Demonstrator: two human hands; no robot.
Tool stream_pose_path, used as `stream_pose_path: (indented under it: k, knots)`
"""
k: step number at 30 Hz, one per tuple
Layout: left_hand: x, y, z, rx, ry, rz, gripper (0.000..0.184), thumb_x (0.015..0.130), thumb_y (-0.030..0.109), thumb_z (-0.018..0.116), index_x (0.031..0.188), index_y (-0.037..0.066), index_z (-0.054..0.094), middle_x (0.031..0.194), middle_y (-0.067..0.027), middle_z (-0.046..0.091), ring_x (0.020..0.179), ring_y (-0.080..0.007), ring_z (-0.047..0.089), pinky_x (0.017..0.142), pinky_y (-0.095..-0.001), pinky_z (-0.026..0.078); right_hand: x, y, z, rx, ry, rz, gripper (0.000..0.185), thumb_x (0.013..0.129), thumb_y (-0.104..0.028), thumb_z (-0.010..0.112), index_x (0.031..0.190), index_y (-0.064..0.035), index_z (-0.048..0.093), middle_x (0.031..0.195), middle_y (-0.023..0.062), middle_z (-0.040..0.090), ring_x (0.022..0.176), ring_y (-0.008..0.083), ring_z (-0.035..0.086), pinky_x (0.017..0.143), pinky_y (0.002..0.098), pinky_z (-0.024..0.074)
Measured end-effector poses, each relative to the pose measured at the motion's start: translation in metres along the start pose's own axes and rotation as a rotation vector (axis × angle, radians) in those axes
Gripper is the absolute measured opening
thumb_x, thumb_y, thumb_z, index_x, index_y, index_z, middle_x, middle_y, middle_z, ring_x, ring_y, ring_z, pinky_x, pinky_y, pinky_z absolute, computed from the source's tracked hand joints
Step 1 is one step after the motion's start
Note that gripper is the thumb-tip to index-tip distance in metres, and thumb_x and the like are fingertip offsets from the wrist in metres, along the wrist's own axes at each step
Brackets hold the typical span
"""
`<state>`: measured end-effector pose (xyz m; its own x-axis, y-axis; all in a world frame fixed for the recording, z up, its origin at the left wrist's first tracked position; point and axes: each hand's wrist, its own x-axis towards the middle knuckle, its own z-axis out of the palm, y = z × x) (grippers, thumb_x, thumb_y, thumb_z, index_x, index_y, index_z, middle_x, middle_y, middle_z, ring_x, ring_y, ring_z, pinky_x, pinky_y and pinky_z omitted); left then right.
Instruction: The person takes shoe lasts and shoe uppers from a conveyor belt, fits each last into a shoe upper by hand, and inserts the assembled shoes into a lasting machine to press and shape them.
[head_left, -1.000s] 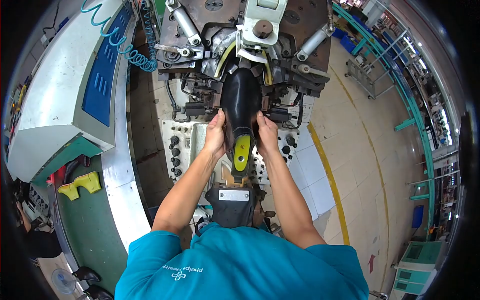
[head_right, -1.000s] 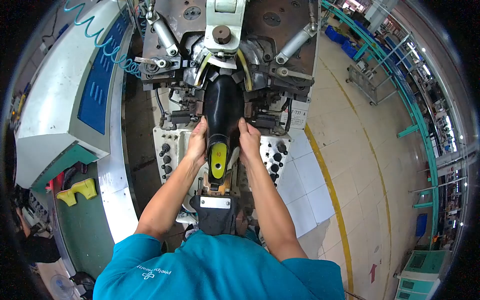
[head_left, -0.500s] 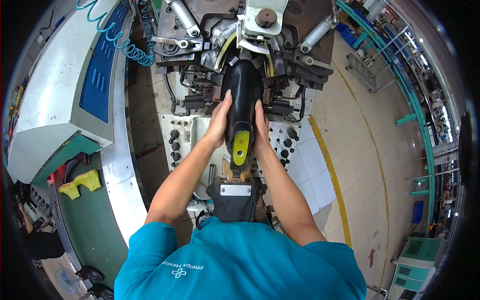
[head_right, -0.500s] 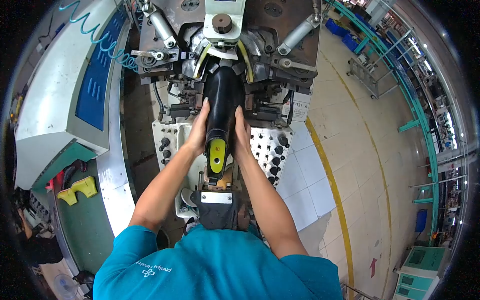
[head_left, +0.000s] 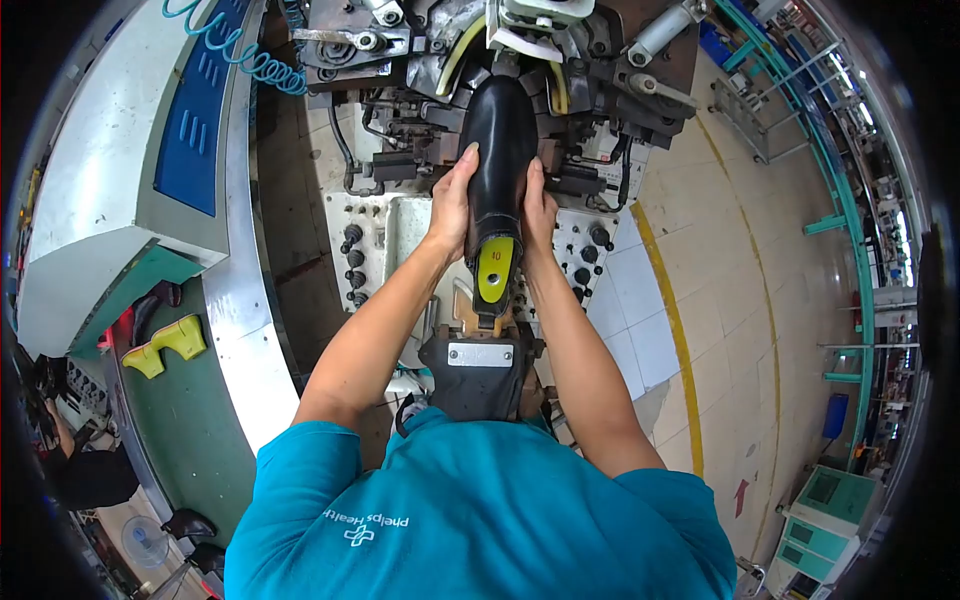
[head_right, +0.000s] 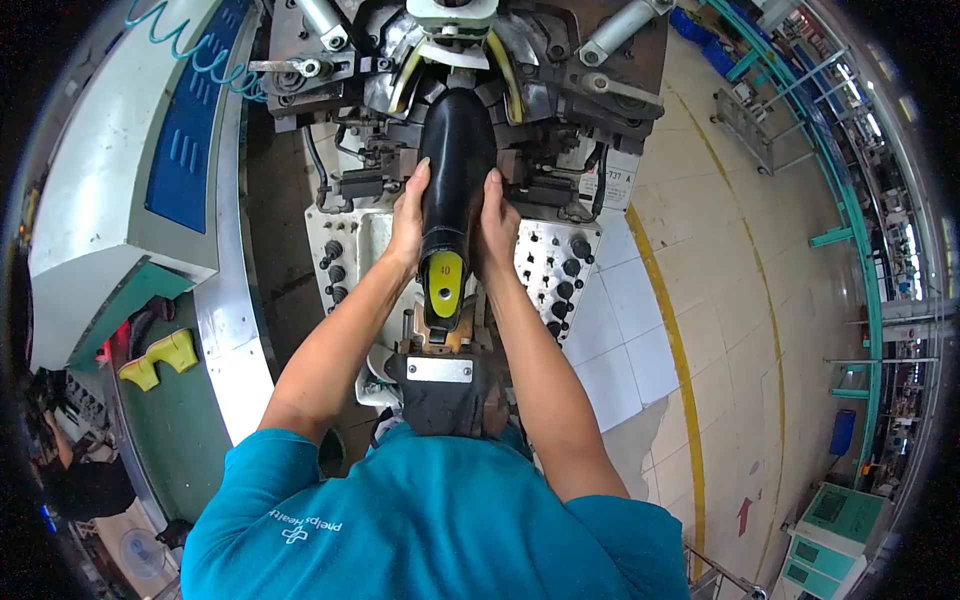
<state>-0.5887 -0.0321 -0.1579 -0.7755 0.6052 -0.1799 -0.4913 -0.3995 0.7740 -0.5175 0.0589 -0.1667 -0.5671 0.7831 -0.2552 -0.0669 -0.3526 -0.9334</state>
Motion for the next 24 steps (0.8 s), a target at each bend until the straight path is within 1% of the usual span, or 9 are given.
stream_pose_path:
  k: [4,6,9,12,15,19,22,24]
  knots:
    - [0.002,0.001,-0.003,0.059,0.004,-0.014,0.061,0.097,0.053,0.061,0.118,-0.005,0.064,0.100,-0.0083,0.069,0.078,-0.0133,0.065,0.070,-0.0260,0.054,-0.002,-0.004,0.002,-0.045,0.009,-0.047,0.070,0.100,-0.059,0.055,0.103,0.0087,0.071,0.096,0.0097,0.069,0.087,0.0162,0.061,0.079,0.0286,0.0490]
    - [0.003,-0.002,-0.004,0.068,0.006,0.027,0.064,0.097,0.055,0.061,0.117,-0.005,0.065,0.100,-0.0086,0.069,0.081,-0.0125,0.064,0.072,-0.0251,0.053,-0.007,-0.008,0.001,-0.127,0.038,-0.052,0.071,0.100,-0.060,0.054,0.098,0.0093,0.071,0.093,0.0107,0.069,0.086,0.0161,0.061,0.078,0.0284,0.0485]
    - [0.004,-0.002,-0.004,0.054,0.003,0.036,0.067,0.096,0.057,0.061,0.115,-0.006,0.065,0.100,-0.0088,0.068,0.082,-0.0125,0.063,0.073,-0.0253,0.052,-0.009,-0.010,0.001,-0.142,0.041,-0.078,0.073,0.100,-0.061,0.053,0.094,0.0096,0.071,0.089,0.0112,0.069,0.084,0.0162,0.061,0.077,0.0287,0.0484]
    - [0.007,-0.002,-0.006,0.090,0.013,0.040,0.070,0.095,0.059,0.061,0.115,-0.007,0.065,0.100,-0.0091,0.068,0.083,-0.0132,0.062,0.075,-0.0259,0.051,-0.009,-0.011,0.003,-0.186,0.069,-0.124,0.074,0.100,-0.061,0.052,0.094,0.0103,0.071,0.090,0.0118,0.069,0.084,0.0166,0.061,0.076,0.0291,0.0487]
    - [0.009,-0.003,-0.008,0.070,0.023,0.008,0.071,0.095,0.061,0.061,0.116,-0.007,0.065,0.101,-0.0098,0.068,0.084,-0.0140,0.062,0.076,-0.0264,0.051,-0.004,-0.006,-0.001,-0.134,0.031,-0.074,0.075,0.100,-0.061,0.052,0.098,0.0113,0.071,0.093,0.0131,0.070,0.085,0.0173,0.062,0.077,0.0295,0.0492]
    - [0.006,0.000,-0.006,0.072,0.016,0.037,0.072,0.094,0.061,0.062,0.117,-0.007,0.064,0.102,-0.0100,0.068,0.085,-0.0139,0.062,0.077,-0.0263,0.051,-0.001,-0.002,-0.001,-0.140,0.043,-0.080,0.075,0.100,-0.061,0.052,0.102,0.0121,0.071,0.095,0.0131,0.071,0.087,0.0175,0.063,0.079,0.0296,0.0497]
    - [0.005,0.000,-0.004,0.048,0.008,0.030,0.073,0.094,0.062,0.062,0.118,-0.007,0.064,0.102,-0.0098,0.068,0.085,-0.0138,0.062,0.077,-0.0265,0.052,-0.002,-0.003,-0.001,-0.051,0.005,-0.096,0.074,0.100,-0.060,0.052,0.103,0.0119,0.071,0.095,0.0124,0.071,0.088,0.0176,0.063,0.080,0.0295,0.0499]
    - [0.007,0.000,-0.005,0.063,-0.007,0.065,0.075,0.094,0.062,0.061,0.122,-0.007,0.062,0.107,-0.0113,0.068,0.088,-0.0145,0.063,0.078,-0.0267,0.052,0.000,-0.001,-0.001,-0.057,0.001,-0.112,0.073,0.100,-0.059,0.053,0.105,0.0117,0.070,0.099,0.0119,0.071,0.090,0.0171,0.063,0.082,0.0289,0.0496]
